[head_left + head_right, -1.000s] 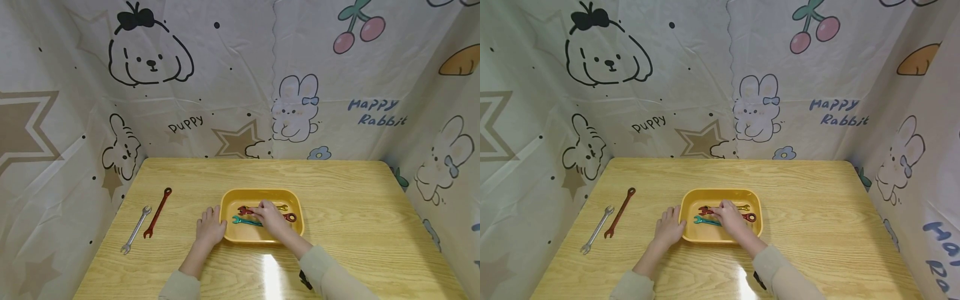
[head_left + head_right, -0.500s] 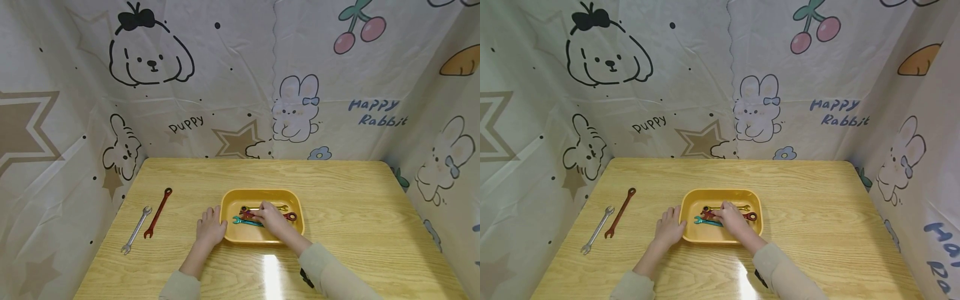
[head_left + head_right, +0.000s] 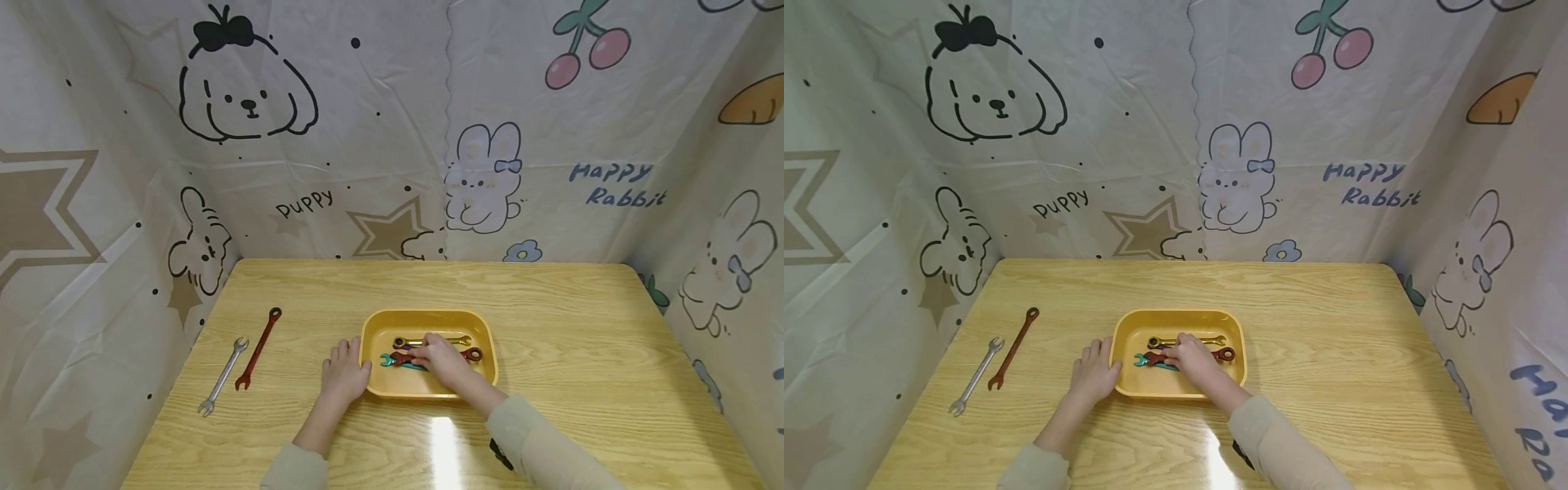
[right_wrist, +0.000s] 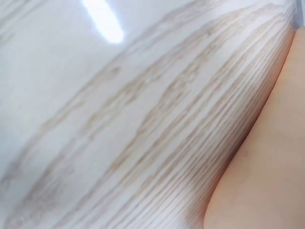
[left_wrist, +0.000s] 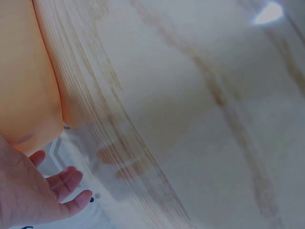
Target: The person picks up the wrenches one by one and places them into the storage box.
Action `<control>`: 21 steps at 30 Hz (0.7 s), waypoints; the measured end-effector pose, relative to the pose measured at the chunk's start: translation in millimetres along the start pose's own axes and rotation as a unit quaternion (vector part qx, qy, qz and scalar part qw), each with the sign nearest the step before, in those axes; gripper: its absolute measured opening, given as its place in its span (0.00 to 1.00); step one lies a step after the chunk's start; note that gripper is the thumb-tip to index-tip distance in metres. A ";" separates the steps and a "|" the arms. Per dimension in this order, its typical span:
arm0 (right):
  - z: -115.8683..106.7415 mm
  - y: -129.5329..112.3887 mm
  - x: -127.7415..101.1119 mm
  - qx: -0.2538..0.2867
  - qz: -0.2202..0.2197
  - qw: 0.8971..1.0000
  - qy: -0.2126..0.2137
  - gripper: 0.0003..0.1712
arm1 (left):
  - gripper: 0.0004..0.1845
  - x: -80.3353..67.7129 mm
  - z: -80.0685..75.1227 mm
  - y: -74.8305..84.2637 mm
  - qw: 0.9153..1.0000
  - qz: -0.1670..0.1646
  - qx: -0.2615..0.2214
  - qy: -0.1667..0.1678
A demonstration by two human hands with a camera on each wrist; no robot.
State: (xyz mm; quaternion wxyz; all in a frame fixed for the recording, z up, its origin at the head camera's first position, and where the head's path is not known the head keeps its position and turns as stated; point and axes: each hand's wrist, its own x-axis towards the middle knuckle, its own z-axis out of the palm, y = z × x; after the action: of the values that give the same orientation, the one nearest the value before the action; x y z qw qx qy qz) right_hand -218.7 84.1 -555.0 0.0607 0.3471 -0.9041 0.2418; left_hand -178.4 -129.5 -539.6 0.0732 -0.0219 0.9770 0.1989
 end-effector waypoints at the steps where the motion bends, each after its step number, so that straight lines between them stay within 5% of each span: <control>1: 0.1 -0.1 0.0 -0.001 0.001 1.000 -0.003 0.11 | 0.28 0.2 0.1 -0.2 1.000 0.000 0.000 0.000; 21: 2.3 -0.6 0.2 -0.012 0.015 0.999 -0.032 0.11 | 0.28 -0.4 -0.6 0.6 1.000 -0.002 -0.007 -0.001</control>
State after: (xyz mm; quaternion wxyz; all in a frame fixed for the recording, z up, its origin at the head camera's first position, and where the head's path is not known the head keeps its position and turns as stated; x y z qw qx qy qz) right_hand -218.3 82.5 -556.7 0.0318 0.3402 -0.9135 0.2208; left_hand -178.1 -129.2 -538.8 0.0747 -0.0238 0.9755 0.2056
